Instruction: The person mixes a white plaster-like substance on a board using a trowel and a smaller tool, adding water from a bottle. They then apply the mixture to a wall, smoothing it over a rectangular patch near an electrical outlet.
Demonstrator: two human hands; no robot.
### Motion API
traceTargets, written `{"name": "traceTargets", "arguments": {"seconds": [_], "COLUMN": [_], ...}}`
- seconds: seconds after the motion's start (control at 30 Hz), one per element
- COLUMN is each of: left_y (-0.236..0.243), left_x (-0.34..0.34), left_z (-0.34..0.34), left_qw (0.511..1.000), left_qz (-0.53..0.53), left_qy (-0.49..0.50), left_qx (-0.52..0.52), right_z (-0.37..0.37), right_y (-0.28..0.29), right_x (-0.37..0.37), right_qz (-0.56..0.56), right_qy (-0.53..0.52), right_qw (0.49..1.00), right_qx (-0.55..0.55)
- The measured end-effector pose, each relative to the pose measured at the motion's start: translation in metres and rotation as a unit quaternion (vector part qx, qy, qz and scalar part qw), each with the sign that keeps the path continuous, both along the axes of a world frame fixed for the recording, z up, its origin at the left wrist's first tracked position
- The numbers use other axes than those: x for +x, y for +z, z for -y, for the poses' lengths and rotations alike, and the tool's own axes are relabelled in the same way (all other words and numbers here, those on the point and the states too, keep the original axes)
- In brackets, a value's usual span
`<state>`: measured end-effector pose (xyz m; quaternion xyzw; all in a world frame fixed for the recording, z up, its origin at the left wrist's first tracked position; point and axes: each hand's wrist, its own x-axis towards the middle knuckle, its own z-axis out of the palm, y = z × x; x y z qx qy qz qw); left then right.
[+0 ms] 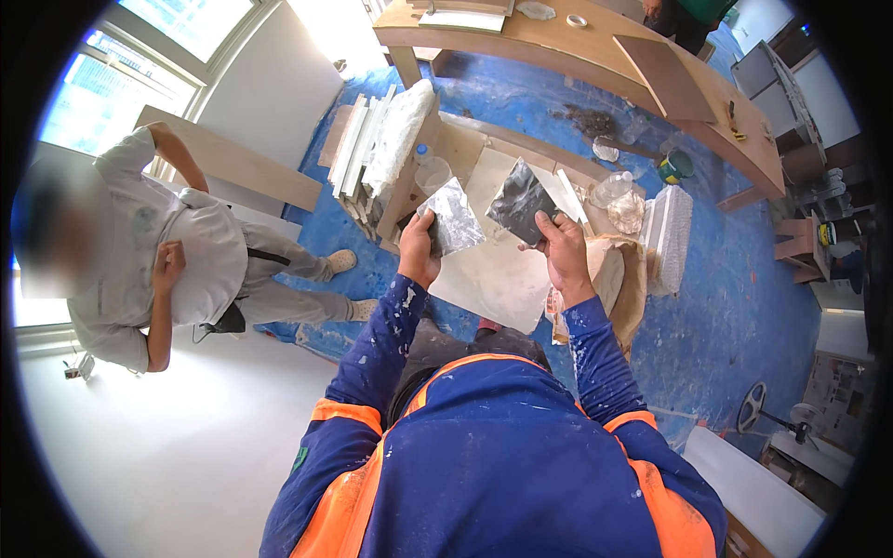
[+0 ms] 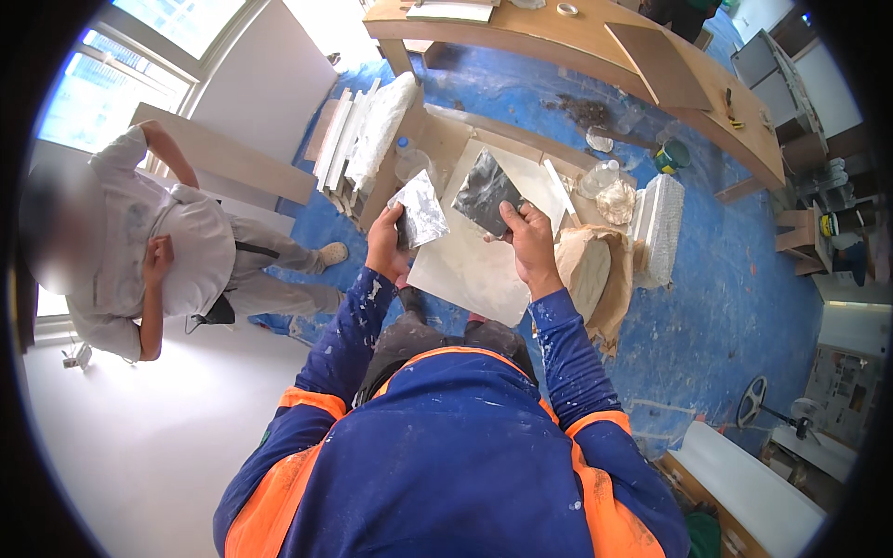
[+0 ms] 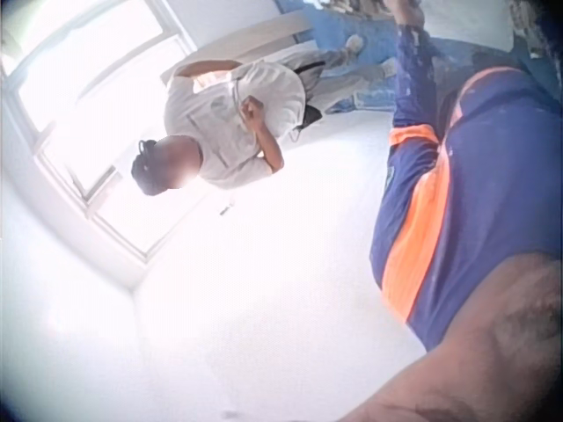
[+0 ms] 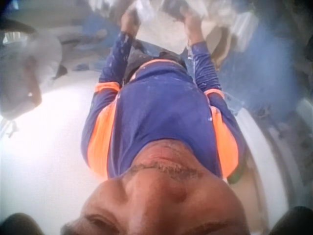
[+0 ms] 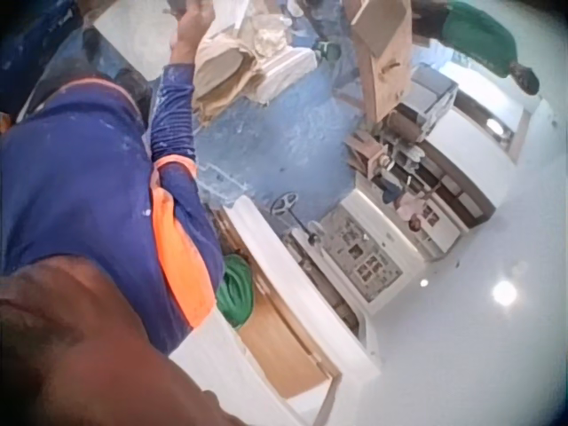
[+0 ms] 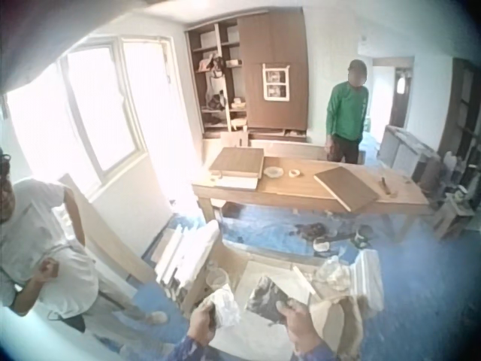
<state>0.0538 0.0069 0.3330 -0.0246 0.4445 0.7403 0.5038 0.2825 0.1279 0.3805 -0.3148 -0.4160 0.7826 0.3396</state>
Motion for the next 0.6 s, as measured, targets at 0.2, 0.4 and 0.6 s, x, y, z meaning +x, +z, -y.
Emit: {"name": "traceTargets", "arguments": {"seconds": [0.2,0.4,0.6], "left_y": [0.032,0.051,0.08], "left_x": [0.029,0.036,0.044], "left_z": [-0.001,0.008,0.004], "left_qw": [0.989,0.979,0.976], "left_qz": [-0.088,-0.069,-0.059], "left_qy": [0.118,0.186,0.201], "left_qx": [0.031,0.046,0.068], "right_z": [0.025,0.046,0.045], "right_y": [0.045,0.057,0.063], "right_x": [-0.032,-0.038,-0.041], "right_qz": [-0.008,-0.028,-0.013], "right_qy": [-0.056,-0.109,-0.105], "right_qw": [0.995,0.98,0.98], "right_qx": [0.083,0.166,0.17]}}
